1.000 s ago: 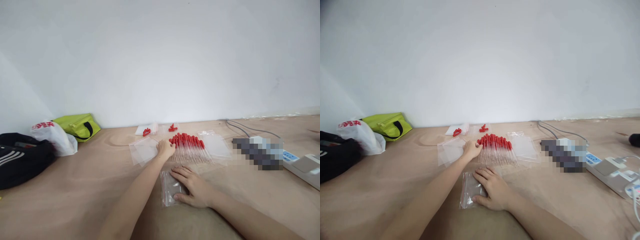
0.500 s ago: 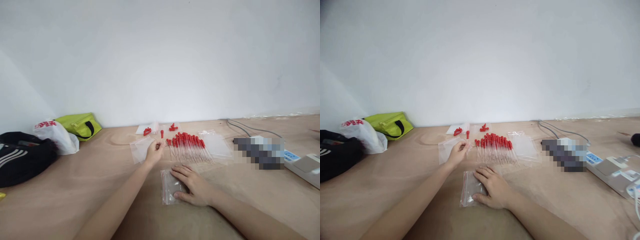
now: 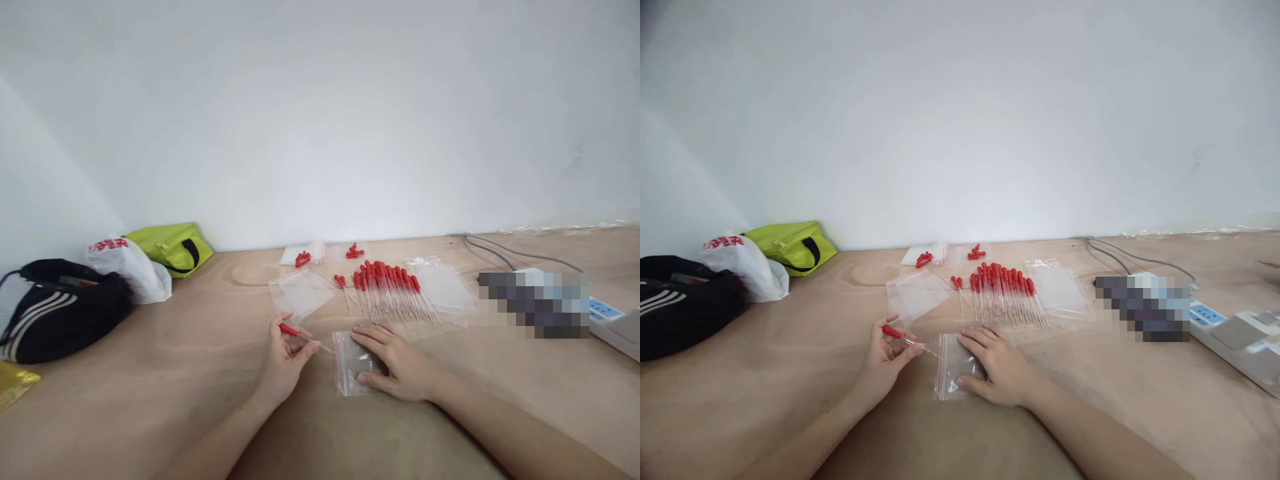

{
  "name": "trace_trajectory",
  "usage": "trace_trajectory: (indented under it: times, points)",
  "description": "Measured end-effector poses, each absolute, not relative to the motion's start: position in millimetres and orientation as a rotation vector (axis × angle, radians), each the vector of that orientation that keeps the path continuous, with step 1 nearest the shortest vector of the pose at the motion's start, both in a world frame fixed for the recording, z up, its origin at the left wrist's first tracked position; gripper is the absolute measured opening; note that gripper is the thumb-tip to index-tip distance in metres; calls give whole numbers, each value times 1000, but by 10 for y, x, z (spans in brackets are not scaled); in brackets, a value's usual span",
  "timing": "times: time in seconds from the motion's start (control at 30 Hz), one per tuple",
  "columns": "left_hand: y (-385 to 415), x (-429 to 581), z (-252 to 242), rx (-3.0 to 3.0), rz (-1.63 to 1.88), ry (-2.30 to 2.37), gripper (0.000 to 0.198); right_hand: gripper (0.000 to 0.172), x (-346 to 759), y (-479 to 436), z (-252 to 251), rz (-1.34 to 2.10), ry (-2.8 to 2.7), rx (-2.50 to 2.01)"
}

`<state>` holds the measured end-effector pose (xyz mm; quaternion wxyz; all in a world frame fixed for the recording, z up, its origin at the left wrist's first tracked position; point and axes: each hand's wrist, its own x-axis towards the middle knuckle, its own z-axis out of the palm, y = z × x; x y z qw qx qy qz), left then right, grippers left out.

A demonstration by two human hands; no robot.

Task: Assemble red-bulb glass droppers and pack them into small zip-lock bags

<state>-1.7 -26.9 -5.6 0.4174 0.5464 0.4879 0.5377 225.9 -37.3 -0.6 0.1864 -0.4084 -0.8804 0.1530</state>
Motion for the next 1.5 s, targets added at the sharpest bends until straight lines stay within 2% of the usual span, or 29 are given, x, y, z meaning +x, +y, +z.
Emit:
trace_trajectory:
  times: [0.17, 0.3, 0.5, 0.7, 1.03, 1.33, 1.5]
  points:
    - [-267, -31, -94, 1484, 1176, 1259, 32, 61, 2213, -319, -15, 415, -2471, -1143]
    - [-302, -96, -48, 1891, 967, 1330, 19, 61, 2136, -265, -1, 401, -2470, -1093]
    - [-365, -146, -2, 1986, 925, 1239, 29, 55, 2296, -316, -28, 368, -2394, -1025]
    - [-382, -164, -18, 1936, 902, 1271, 28, 65, 2629, -378, -108, 499, -2378, -1111]
    - [-366, -40, -79, 1793, 1004, 1154, 33, 68, 2413, -305, -69, 538, -2397, -1075]
    - [-404, 12, 106, 1914, 746, 1116, 40, 69, 2462, -308, -82, 631, -2345, -1047]
    - [-401, -38, 105, 2074, 714, 1176, 41, 66, 2590, -319, -97, 680, -2304, -1064]
